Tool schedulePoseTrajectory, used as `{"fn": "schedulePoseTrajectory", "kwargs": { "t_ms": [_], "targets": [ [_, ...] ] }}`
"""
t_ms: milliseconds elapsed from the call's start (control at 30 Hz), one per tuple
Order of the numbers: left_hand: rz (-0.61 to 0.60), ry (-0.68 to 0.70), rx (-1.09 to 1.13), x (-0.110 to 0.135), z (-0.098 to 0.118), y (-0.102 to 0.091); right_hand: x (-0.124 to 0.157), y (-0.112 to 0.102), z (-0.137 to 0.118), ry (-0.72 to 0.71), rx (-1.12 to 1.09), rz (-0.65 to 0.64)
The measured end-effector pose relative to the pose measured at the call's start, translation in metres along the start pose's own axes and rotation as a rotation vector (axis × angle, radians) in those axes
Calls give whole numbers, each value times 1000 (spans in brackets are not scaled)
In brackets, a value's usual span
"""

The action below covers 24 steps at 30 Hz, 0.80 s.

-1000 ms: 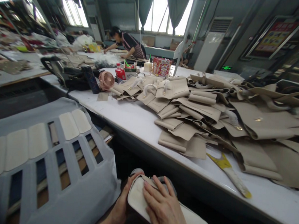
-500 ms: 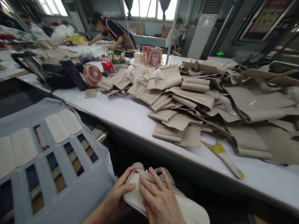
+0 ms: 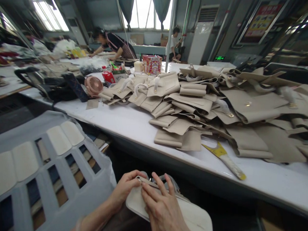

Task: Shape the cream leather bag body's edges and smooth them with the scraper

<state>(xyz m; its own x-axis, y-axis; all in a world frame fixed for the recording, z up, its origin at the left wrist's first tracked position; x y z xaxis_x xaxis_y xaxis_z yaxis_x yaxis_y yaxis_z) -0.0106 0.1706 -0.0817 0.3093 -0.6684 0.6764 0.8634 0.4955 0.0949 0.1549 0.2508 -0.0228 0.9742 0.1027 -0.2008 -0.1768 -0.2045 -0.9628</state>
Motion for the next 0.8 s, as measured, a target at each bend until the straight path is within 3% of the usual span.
{"fn": "schedulePoseTrajectory", "kwargs": {
  "t_ms": [233, 400, 567, 800],
  "targets": [
    [80, 32, 4, -3, 0, 3, 1, -2, -2, 15, 1, 76],
    [60, 57, -29, 3, 4, 2, 0, -3, -3, 39, -32, 92],
    [-10, 112, -192, 2, 14, -8, 1, -4, -3, 47, -38, 98],
    [68, 240, -387, 4, 33, -5, 2, -3, -2, 51, -31, 87]
  ]
}}
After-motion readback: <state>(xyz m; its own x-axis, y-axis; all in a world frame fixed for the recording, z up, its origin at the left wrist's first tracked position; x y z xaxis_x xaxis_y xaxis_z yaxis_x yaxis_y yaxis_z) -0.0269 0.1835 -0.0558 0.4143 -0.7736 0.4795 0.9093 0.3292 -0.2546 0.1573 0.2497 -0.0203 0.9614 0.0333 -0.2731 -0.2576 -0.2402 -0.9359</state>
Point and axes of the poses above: each hand's wrist, its own x-axis away from the middle knuckle, its own y-axis out of the palm, z = x × y, the point moved 2 cm from there along -x, towards the middle knuckle, and after that the axes turned 15 degrees about -y, right-handed, at the moved point
